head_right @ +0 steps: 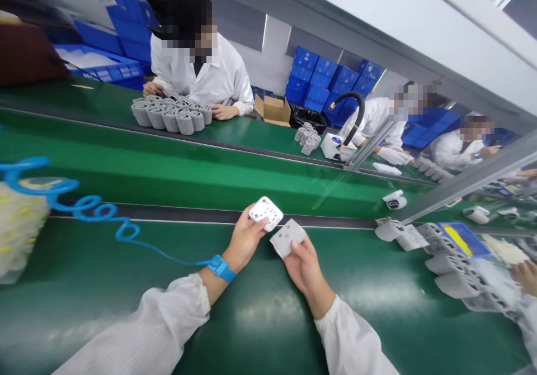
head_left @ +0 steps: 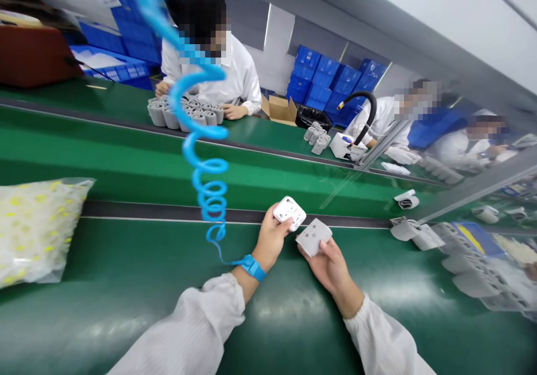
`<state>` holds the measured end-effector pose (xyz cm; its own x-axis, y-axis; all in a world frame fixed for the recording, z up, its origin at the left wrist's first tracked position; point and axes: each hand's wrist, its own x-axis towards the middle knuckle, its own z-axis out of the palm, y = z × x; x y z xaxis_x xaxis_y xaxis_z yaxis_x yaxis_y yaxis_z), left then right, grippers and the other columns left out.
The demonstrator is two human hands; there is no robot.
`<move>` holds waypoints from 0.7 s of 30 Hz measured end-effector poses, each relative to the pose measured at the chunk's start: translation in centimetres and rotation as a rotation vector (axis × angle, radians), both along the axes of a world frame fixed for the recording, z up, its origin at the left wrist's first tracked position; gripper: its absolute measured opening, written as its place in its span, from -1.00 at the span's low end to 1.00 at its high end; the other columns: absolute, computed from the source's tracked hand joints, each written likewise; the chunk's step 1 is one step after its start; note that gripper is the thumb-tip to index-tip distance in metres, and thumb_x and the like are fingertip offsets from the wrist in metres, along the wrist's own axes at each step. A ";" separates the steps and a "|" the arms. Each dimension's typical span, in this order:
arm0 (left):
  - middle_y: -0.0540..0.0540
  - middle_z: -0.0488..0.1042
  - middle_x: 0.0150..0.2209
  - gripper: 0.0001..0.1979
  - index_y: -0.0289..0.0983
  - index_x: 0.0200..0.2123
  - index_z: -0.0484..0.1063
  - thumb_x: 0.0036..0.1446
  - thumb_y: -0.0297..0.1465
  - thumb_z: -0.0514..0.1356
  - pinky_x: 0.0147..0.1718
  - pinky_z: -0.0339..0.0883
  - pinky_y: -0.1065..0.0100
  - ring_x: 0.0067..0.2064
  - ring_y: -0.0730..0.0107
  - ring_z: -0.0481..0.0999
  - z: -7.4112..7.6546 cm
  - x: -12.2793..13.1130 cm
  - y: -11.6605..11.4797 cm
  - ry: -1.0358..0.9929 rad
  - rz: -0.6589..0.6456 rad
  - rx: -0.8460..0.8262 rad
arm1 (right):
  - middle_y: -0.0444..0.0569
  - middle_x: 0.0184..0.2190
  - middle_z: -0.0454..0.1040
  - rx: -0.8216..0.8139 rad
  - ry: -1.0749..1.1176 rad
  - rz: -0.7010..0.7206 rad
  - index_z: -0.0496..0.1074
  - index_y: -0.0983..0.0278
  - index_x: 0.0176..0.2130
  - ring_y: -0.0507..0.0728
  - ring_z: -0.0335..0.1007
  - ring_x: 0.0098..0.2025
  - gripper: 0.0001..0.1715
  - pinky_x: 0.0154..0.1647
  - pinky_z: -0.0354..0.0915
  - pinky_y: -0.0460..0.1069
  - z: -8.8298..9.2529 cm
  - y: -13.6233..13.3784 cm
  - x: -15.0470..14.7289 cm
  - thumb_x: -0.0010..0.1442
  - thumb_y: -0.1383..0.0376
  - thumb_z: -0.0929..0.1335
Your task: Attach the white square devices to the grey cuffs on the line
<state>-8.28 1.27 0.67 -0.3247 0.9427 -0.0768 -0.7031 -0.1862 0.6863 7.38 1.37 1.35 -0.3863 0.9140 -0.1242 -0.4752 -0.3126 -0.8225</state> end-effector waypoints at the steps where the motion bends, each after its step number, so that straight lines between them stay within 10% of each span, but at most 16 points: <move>1: -0.20 0.54 -0.02 -0.43 -0.23 0.02 0.31 -0.05 -0.32 0.42 -0.02 0.45 0.11 0.00 0.12 0.55 0.0 0.2 -0.2 0.058 -0.010 0.016 | -0.01 -0.07 0.57 0.010 -0.003 0.000 0.47 0.15 -0.02 0.27 0.49 -0.04 -0.48 0.02 0.38 0.21 0.0 -0.1 0.0 0.02 0.21 0.54; 21: -0.14 0.54 0.04 -0.59 -0.18 0.13 0.41 0.20 -0.34 0.22 0.04 0.39 0.20 0.03 0.12 0.54 0.0 -0.4 -2.6 0.793 -0.057 0.194 | 0.02 -0.16 0.59 0.063 -0.141 -0.031 0.49 0.21 -0.01 0.19 0.55 -0.21 -0.45 -0.20 0.50 0.09 -0.2 -0.1 0.5 0.01 0.22 0.58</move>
<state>-8.68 -1.35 0.66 -0.1649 0.9323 0.3220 -0.0343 -0.3317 0.9428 7.84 1.25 1.17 -0.3405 0.9330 -0.1166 -0.3627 -0.2448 -0.8992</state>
